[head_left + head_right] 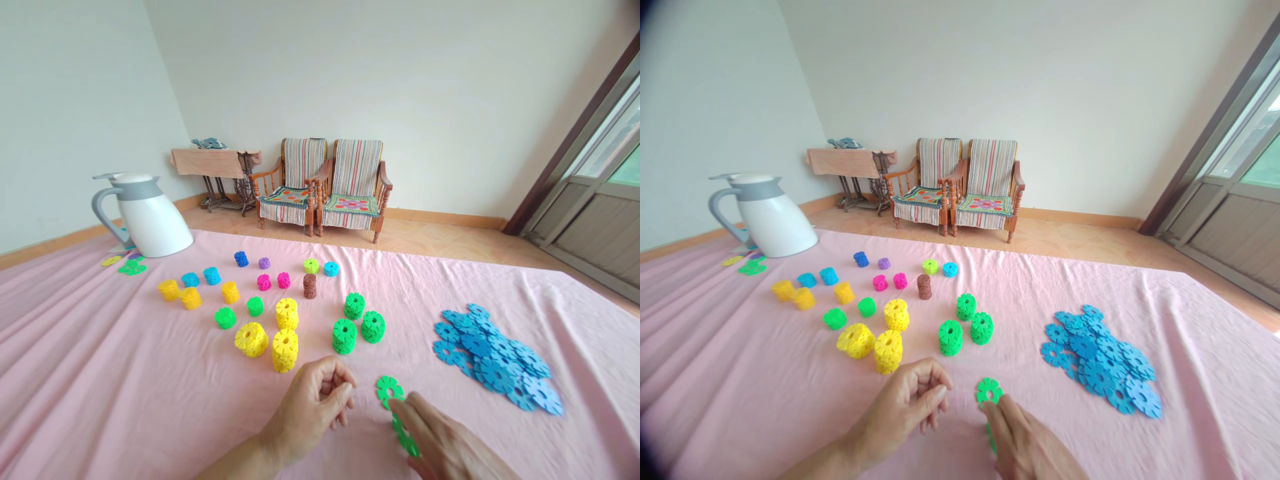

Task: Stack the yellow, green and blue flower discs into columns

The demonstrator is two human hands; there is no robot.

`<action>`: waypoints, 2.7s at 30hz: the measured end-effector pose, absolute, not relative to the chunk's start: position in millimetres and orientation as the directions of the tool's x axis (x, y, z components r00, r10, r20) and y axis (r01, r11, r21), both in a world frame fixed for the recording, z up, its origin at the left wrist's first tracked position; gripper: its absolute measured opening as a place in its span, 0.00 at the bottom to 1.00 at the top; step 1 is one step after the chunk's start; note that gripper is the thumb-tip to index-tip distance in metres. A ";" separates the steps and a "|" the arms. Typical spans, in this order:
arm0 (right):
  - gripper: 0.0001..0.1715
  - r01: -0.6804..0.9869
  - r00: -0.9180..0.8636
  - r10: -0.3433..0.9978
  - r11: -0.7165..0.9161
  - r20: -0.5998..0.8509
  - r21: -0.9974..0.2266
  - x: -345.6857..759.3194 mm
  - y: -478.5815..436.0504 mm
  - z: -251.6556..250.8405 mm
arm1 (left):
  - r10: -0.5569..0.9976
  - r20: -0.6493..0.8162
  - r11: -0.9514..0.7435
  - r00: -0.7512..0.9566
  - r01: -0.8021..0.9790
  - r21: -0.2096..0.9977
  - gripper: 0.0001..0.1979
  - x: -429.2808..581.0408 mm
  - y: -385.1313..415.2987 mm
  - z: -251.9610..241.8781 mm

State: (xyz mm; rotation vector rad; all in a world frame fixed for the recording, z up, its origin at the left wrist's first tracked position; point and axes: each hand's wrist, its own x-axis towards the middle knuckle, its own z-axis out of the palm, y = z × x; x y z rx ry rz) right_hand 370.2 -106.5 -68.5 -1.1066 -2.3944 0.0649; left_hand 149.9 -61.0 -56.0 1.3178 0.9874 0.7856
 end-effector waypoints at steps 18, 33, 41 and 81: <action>0.19 0.546 -0.071 0.954 0.281 0.291 -0.789 352.2 10.4 -56.9 | 0.901 -0.157 0.138 0.405 0.076 0.988 0.15 149.2 -62.5 -56.7; 0.18 0.503 -0.055 0.969 0.236 0.241 -0.832 352.3 9.5 -73.9 | 0.900 -0.150 0.132 0.410 0.073 0.989 0.12 148.8 -62.9 -57.3; 0.15 0.577 -0.023 0.960 0.240 0.278 -0.781 362.5 -4.9 -57.8 | 0.898 -0.148 0.124 0.415 0.086 0.989 0.12 149.0 -62.5 -57.8; 0.12 0.777 -0.171 0.923 0.342 0.345 -0.529 341.7 40.7 -36.4 | 0.899 -0.137 0.116 0.415 0.076 0.990 0.11 149.1 -61.3 -58.6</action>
